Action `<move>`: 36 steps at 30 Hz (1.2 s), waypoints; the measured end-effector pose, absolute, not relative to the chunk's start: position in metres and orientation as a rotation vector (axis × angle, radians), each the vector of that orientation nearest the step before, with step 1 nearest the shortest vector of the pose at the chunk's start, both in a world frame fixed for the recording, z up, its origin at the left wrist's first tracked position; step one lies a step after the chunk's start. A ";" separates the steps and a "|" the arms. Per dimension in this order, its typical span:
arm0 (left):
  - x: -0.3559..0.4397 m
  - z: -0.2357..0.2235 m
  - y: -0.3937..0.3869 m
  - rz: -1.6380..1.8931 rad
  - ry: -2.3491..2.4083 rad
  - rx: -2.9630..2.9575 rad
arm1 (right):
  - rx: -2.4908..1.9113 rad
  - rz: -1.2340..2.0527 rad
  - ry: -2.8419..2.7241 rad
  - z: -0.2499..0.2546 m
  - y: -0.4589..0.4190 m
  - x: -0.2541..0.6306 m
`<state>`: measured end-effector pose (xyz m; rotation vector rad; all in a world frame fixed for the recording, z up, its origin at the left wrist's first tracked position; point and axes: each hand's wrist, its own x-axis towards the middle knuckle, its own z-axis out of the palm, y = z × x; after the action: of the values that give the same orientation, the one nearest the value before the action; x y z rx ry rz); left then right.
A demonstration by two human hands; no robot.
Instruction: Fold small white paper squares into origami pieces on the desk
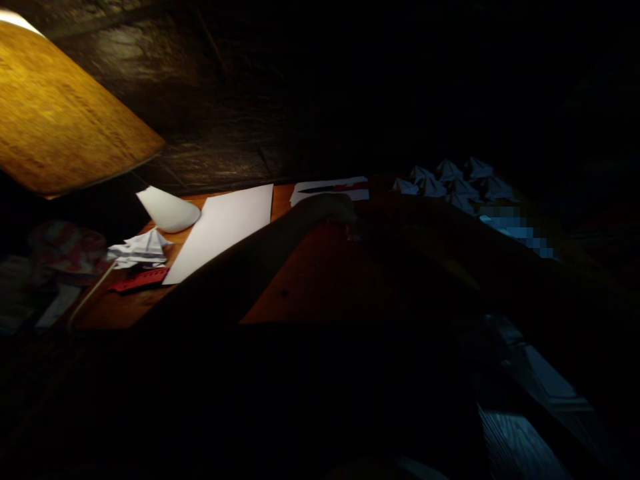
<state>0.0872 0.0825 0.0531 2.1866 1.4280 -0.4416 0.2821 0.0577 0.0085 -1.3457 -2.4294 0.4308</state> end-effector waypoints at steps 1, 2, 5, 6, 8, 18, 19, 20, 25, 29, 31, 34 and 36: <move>0.087 0.054 0.081 -0.420 1.430 2.180 | -1.360 0.467 -2.457 0.012 0.056 0.283; 0.088 0.055 0.080 -0.404 1.433 2.177 | -1.371 0.501 -2.482 0.016 0.054 0.283; 0.088 0.059 0.074 -0.399 1.431 2.182 | -1.380 0.585 -2.532 0.022 0.045 0.282; 0.089 0.060 0.072 -0.402 1.435 2.183 | -1.377 0.606 -2.538 0.023 0.042 0.280; 0.089 0.062 0.068 -0.405 1.446 2.177 | -1.357 0.639 -2.535 0.024 0.036 0.276; 0.087 0.061 0.066 -0.402 1.428 2.162 | -1.384 0.686 -2.532 0.021 0.035 0.278; 0.087 0.061 0.066 -0.401 1.432 2.170 | -1.358 0.698 -2.524 0.019 0.036 0.280; 0.087 0.061 0.066 -0.401 1.440 2.179 | -1.332 0.701 -2.502 0.016 0.036 0.281; 0.086 0.059 0.068 -0.404 1.456 2.219 | -1.302 0.651 -2.405 0.001 0.033 0.280; 0.084 0.056 0.070 -0.363 1.442 2.208 | -1.279 0.624 -2.381 0.000 0.026 0.278; 0.083 0.055 0.071 -0.345 1.425 2.183 | -1.246 0.647 -2.378 0.003 0.023 0.278; 0.080 0.054 0.072 -0.337 1.428 2.171 | -1.209 0.661 -2.365 0.006 0.021 0.278; 0.079 0.053 0.073 -0.327 1.443 2.184 | -1.240 0.651 -2.348 0.006 0.021 0.278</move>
<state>0.0792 0.0728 0.0526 2.1840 1.4427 -0.3269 0.2777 0.0208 0.0060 -1.2395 -2.3476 0.6509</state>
